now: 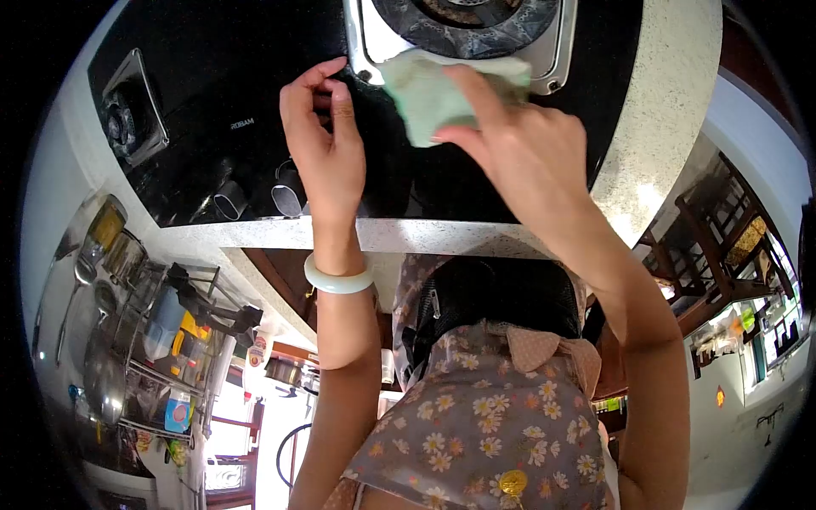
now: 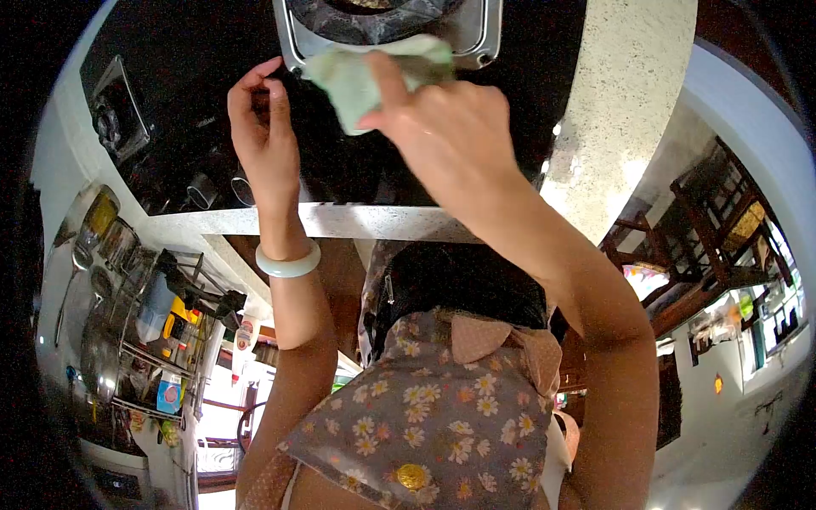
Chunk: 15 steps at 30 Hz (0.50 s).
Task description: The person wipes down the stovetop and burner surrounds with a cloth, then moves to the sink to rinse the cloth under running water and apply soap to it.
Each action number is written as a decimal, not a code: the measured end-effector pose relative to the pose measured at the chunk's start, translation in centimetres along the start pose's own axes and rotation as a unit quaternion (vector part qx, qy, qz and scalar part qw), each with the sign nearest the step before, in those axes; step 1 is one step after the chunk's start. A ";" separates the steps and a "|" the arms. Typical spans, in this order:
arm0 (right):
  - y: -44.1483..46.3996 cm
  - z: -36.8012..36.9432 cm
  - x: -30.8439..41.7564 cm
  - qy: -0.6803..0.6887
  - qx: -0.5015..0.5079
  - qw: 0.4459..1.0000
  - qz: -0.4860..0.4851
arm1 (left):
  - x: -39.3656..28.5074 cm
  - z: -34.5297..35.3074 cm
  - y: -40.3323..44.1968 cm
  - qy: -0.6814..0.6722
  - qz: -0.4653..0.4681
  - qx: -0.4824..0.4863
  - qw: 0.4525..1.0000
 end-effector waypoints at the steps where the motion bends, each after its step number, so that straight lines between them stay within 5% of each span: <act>1: -0.2 0.1 0.3 -0.004 0.005 1.000 0.007 | 0.2 0.0 -0.2 0.000 0.013 0.003 1.000; 9: 2.1 1.9 5.6 0.056 0.010 0.998 -0.005 | -0.3 -0.1 -0.3 -0.115 -0.073 -0.057 0.989; 15: 2.7 2.4 7.2 0.105 0.003 0.994 0.037 | 0.1 0.4 -0.5 -0.166 -0.053 -0.123 0.977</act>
Point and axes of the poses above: each hand's wrist, its own y-axis towards the middle knuckle, its own z-axis out of the palm, x = y × z, the point moved 1 cm from there along y, towards the middle knuckle, and after that the axes turned 14 degrees about z, right-handed, at the moved point
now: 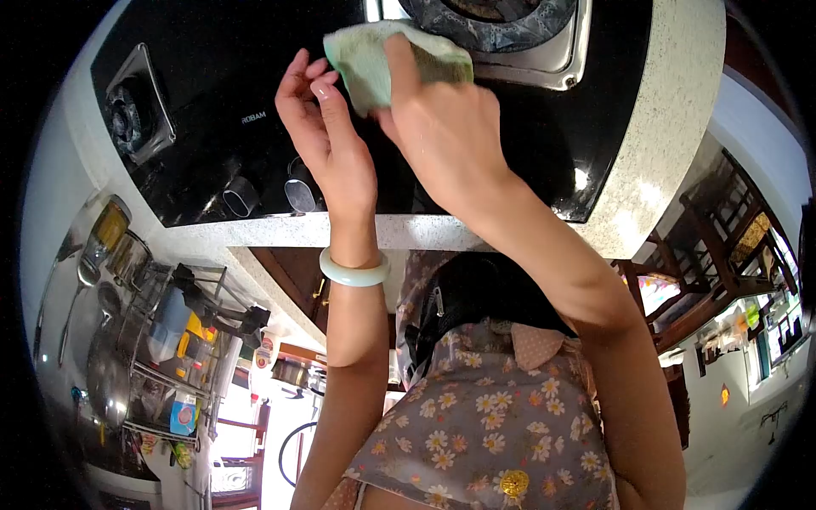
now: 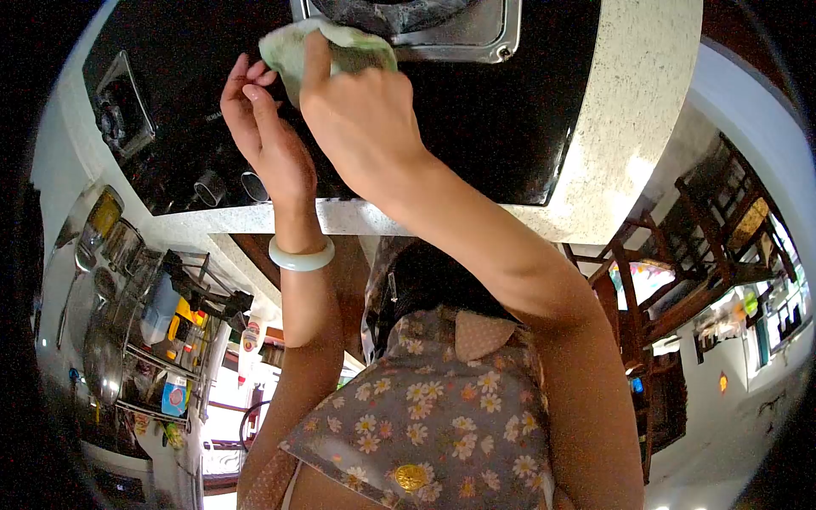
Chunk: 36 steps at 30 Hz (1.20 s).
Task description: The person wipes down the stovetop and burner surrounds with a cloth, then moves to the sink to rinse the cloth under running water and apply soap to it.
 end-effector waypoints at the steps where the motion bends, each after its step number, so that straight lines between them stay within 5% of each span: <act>1: -0.2 0.0 -0.2 -0.004 -0.004 1.000 0.000 | -0.1 0.0 0.0 0.006 0.006 -0.006 1.000; 30: 0.0 0.5 -0.6 -0.007 -0.073 0.997 0.012 | 0.3 -0.4 -0.2 -0.018 0.040 0.005 0.999; 36: -2.4 -2.4 -7.1 -0.102 -0.050 0.993 -0.018 | -0.1 -0.6 -0.2 0.020 0.040 0.014 0.999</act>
Point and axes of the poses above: each hand's wrist, its own y-axis towards the middle knuckle, its own z-axis out of the palm, x = y × z, the point moved 1 cm from there along y, towards the middle knuckle, and after that the axes turned 14 degrees about z, right-handed, at the moved point
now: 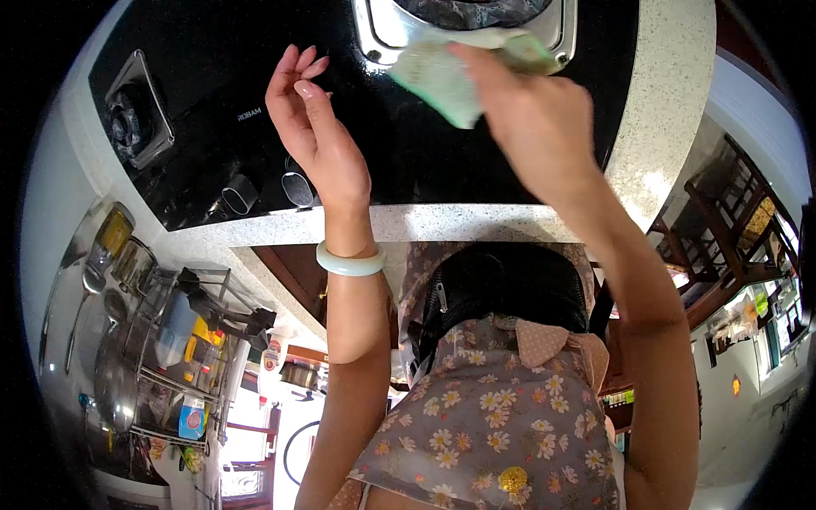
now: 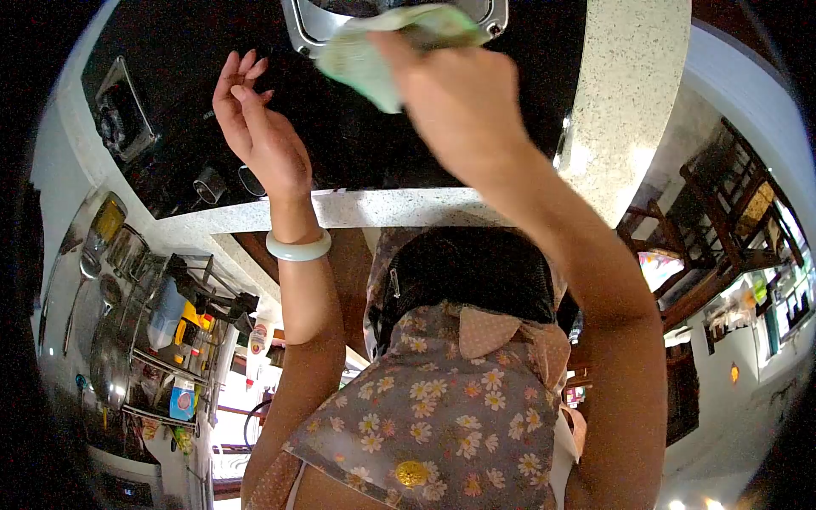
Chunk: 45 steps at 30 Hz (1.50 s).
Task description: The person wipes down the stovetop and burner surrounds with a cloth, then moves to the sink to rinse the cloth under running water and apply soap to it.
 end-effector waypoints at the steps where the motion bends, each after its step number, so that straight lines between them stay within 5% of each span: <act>1: -0.3 0.0 -1.6 0.017 -0.031 0.999 -0.009 | 0.0 0.0 0.0 0.000 0.002 0.000 1.000; 13: -0.7 0.3 2.4 -0.025 -0.060 0.998 0.028 | -0.2 0.3 0.0 0.010 0.005 0.011 1.000; 18: -0.8 -1.5 -2.7 -0.061 -0.014 0.998 0.032 | -0.6 0.4 0.1 0.023 -0.009 0.020 0.999; 25: 3.1 -4.0 -9.3 -0.121 -0.040 0.987 -0.100 | -0.4 0.5 0.0 0.040 0.001 0.022 0.999; 26: 4.7 -3.4 -10.5 -0.105 -0.112 0.974 -0.169 | -0.1 0.3 0.0 0.035 0.010 0.025 0.999; 28: 5.9 -7.0 -7.9 -0.106 -0.012 0.990 -0.096 | -0.5 0.5 -0.1 0.044 0.008 0.020 0.999; 29: 5.7 -6.8 -8.3 -0.068 -0.076 0.986 -0.136 | -0.7 0.6 -0.1 0.047 0.007 0.021 0.999; 32: 2.2 -3.3 -10.1 -0.172 -0.001 0.974 -0.147 | -0.6 0.4 -0.1 0.044 -0.003 0.015 0.999; 33: 2.1 -3.5 -10.3 -0.088 -0.074 0.977 -0.182 | -0.6 0.4 -0.1 0.045 0.000 0.016 0.999; 35: 3.0 -4.2 -10.5 -0.105 -0.046 0.975 -0.190 | -0.8 0.4 -0.2 0.054 -0.016 0.015 0.998; 41: 8.3 -4.4 -13.3 -0.191 -0.170 0.917 -0.308 | -0.6 0.3 -0.2 0.055 -0.009 0.012 0.998; 43: 9.7 -7.2 -11.9 -0.149 -0.046 0.957 -0.246 | -0.8 0.5 -0.2 0.052 -0.008 0.008 0.999; 45: 12.0 -7.3 -11.2 -0.232 -0.088 0.955 -0.162 | -0.9 0.5 -0.2 0.057 -0.011 0.011 0.998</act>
Point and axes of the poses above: each hand's wrist, its own y-axis towards the middle knuckle, its own z-axis out of the palm, x = y × z, the point moved 1 cm from there along y, towards the middle knuckle, and after that the axes turned 14 degrees about z, right-handed, at the moved point
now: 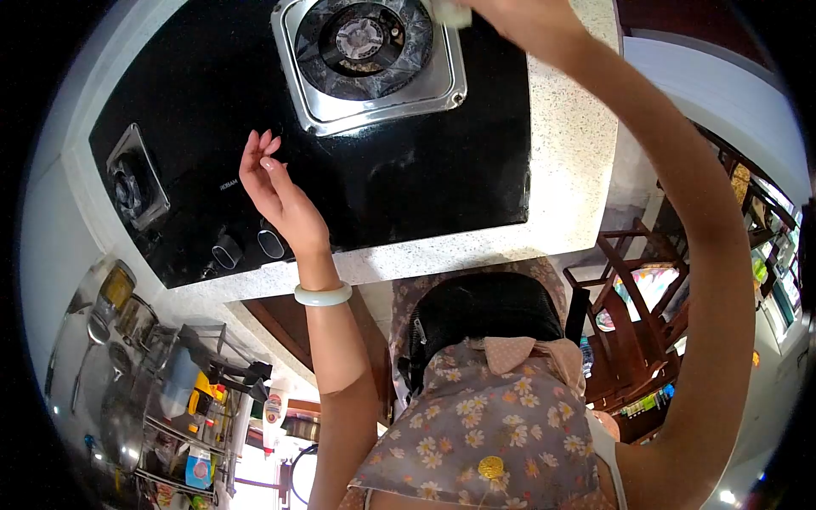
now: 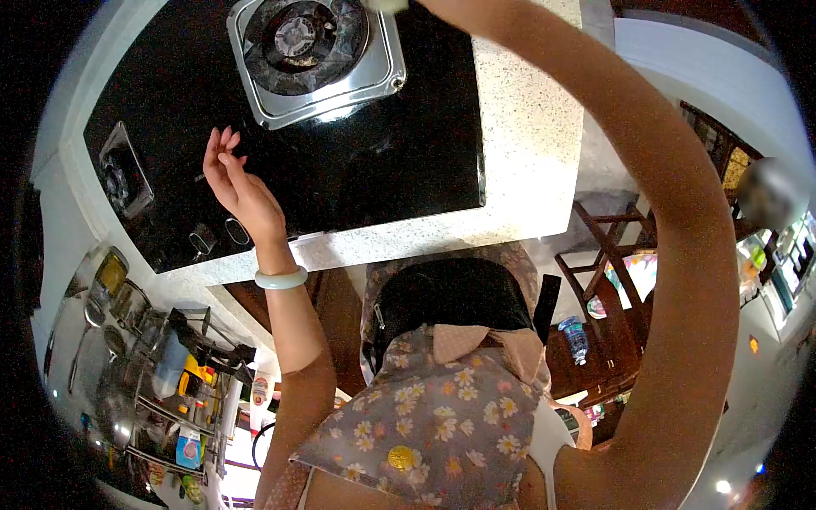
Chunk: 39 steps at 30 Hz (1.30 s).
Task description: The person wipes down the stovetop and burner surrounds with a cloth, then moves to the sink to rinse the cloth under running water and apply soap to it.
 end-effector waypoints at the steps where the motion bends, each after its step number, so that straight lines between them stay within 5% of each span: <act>1: 1.9 0.2 -0.3 0.020 -0.020 1.000 0.001 | 0.0 0.0 0.1 0.003 0.000 0.002 1.000; 17: -9.0 0.7 5.5 0.117 -0.015 0.993 0.022 | 0.1 0.2 0.0 -0.037 0.008 -0.012 0.999; 24: -9.8 -0.8 8.6 0.235 -0.001 0.966 0.106 | 0.3 0.2 -0.1 -0.055 0.014 -0.017 0.998; 29: -9.3 -1.3 11.9 0.224 0.036 0.957 0.180 | 0.4 0.3 -0.1 -0.060 0.022 -0.015 0.998; 39: -9.6 -2.1 10.7 0.164 0.027 0.971 0.170 | 0.7 0.0 -0.1 -0.074 0.032 0.005 0.997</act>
Point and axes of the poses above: each hand's wrist, its own y-axis towards the middle knuckle, its own z-axis out of the palm, x = y × z, the point moved 1 cm from there along y, towards the middle knuckle, and after that the axes turned 14 degrees about z, right-handed, at the moved point
